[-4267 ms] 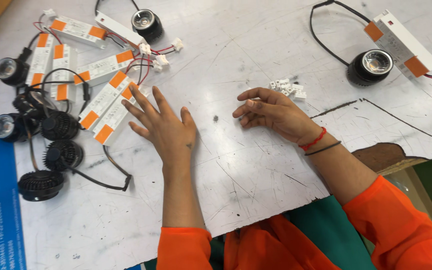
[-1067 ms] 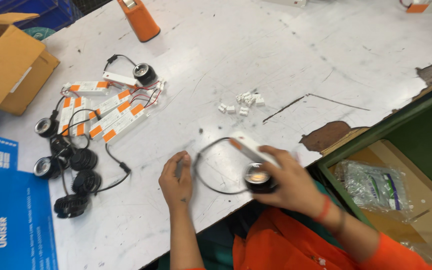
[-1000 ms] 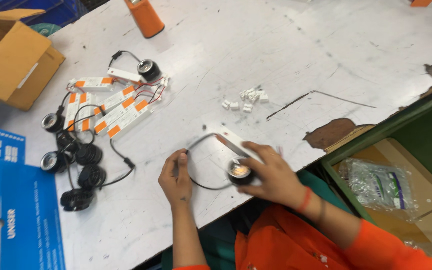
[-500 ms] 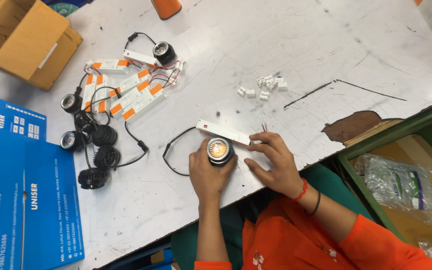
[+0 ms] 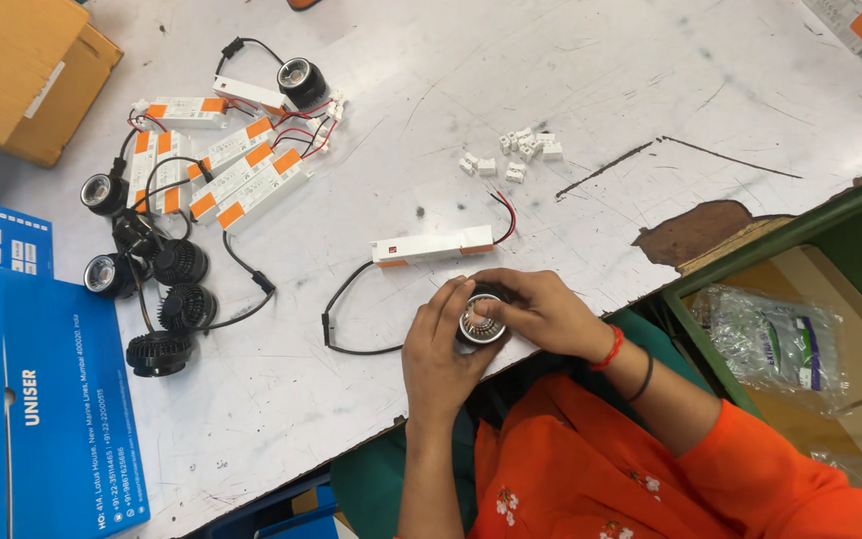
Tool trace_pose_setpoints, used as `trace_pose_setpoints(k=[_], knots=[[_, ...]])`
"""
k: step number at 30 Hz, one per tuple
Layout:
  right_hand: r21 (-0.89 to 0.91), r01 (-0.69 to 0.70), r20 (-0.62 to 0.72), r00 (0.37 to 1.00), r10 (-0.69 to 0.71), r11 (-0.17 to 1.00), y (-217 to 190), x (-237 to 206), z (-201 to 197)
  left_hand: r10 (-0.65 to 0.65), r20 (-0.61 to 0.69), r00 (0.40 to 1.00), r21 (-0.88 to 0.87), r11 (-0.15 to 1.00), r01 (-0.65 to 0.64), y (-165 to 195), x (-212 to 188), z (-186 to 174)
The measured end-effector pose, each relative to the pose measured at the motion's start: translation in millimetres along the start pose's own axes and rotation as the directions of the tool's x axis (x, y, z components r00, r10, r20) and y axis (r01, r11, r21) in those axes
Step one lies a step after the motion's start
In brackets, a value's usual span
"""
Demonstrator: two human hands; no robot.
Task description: The person connects wires to white plastic connectors and attaches them to LED spotlights and power supply units on a workbench. They repeatedly pick up components, insert wires into connectors, and place the assembled units on the table.
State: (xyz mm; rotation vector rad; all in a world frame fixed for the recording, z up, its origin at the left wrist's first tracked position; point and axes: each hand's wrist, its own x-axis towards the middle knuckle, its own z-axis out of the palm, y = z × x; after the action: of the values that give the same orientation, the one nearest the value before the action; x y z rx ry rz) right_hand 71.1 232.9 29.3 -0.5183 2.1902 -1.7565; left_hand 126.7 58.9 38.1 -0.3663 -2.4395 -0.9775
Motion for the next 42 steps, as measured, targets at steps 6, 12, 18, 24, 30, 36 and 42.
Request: trace_pose_setpoints(k=[6, 12, 18, 24, 30, 36, 42], knots=[[-0.054, 0.06, 0.081, 0.995, -0.056, 0.997, -4, 5, -5, 0.011, -0.005, 1.0, 0.057, 0.998, -0.011, -1, -1, 1], [-0.152, -0.125, -0.027, 0.992, 0.123, 0.98, -10, 6, 4, 0.028, -0.005, 1.0, 0.069, 0.997, -0.028, 0, -1, 1], [0.091, -0.024, 0.041, 0.999, 0.02, 0.996, 11, 6, -2, -0.029, 0.008, 1.0, -0.026, 0.999, 0.03, 2, -1, 0], [0.193, -0.048, 0.169, 0.986, 0.015, 0.98, 23, 2, -12, -0.232, 0.052, 0.971, -0.286, 0.929, 0.237, -11, -12, -3], [0.12, 0.122, 0.141, 0.98, -0.139, 0.985, 18, -3, -12, -0.296, 0.037, 0.954, -0.265, 0.918, 0.295, -24, -21, 3], [0.076, 0.194, 0.008, 0.981, -0.195, 0.978, 17, -7, -6, -0.407, 0.043, 0.913, -0.24, 0.882, 0.405, -22, -19, 3], [0.048, 0.009, -0.062, 0.998, -0.006, 0.999, 19, -6, -3, -0.346, 0.085, 0.935, -0.147, 0.923, 0.355, -14, -12, 0]])
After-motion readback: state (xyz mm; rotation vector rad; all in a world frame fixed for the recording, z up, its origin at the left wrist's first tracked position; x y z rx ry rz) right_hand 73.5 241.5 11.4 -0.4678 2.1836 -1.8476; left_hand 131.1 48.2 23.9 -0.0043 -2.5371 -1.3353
